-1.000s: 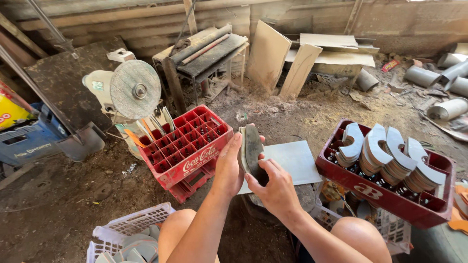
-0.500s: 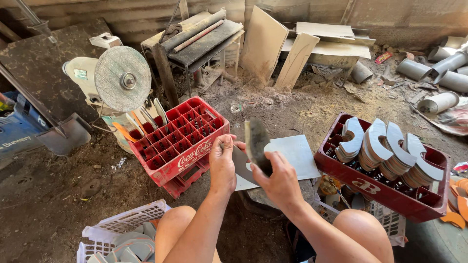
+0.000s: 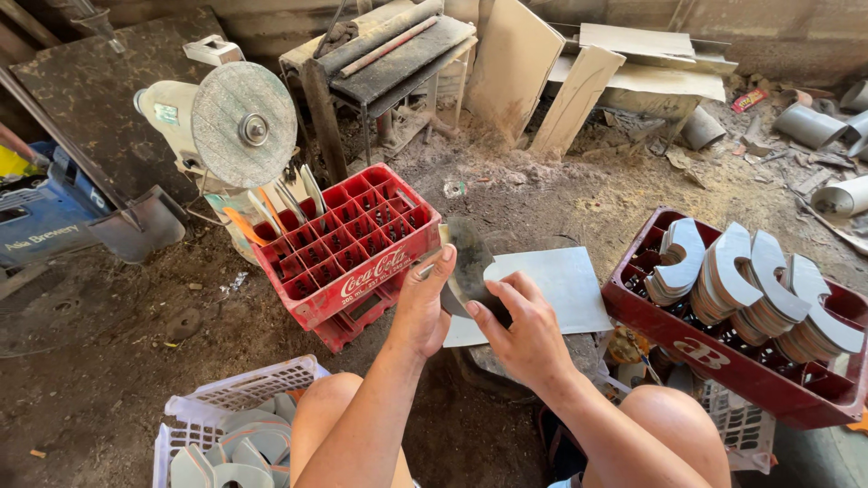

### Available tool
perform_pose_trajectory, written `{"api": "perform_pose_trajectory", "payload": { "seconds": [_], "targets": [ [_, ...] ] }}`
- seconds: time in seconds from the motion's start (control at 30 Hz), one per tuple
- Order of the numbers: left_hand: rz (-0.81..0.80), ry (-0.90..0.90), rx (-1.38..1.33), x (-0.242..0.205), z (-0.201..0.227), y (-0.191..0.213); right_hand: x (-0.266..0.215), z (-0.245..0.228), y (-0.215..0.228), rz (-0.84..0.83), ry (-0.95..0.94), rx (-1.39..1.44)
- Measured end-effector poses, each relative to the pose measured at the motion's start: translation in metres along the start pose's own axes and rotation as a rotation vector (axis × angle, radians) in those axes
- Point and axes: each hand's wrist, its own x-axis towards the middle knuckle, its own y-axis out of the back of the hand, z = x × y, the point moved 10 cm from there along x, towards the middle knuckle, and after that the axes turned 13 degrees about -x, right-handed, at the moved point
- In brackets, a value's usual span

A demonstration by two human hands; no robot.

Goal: The person smooths the edges of curved metal parts using a flat abrasive stone. They pick up each part from a red crate, rub the edges against the stone, and place the finished pieces into another red crate.

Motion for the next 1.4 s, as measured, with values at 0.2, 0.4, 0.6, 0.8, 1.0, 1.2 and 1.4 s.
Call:
{"api": "perform_pose_trajectory", "payload": {
  "seconds": [0.2,0.4,0.6,0.8,1.0,1.2,1.4],
  "targets": [
    [0.059,-0.131,0.022,-0.001,-0.005,0.008,-0.005,0.001,-0.007,-0.024,-0.045,-0.055],
    [0.121,-0.127,-0.039,-0.003,-0.011,0.008,-0.009,0.001,-0.013,-0.017,-0.1,0.012],
    [0.158,-0.196,-0.066,-0.007,-0.012,0.007,-0.012,-0.007,-0.01,0.058,-0.038,-0.18],
    [0.231,-0.301,-0.086,-0.022,-0.009,0.009,-0.013,-0.002,-0.015,0.058,-0.061,-0.234],
    [0.296,-0.319,-0.025,-0.018,-0.002,0.018,-0.011,0.003,-0.021,0.015,-0.131,-0.188],
    [0.205,-0.32,0.052,-0.015,0.006,0.006,-0.005,-0.005,-0.016,-0.014,-0.07,-0.148],
    [0.218,-0.351,0.106,-0.021,0.016,0.008,-0.006,-0.016,-0.014,-0.026,-0.006,-0.147]
  ]
}}
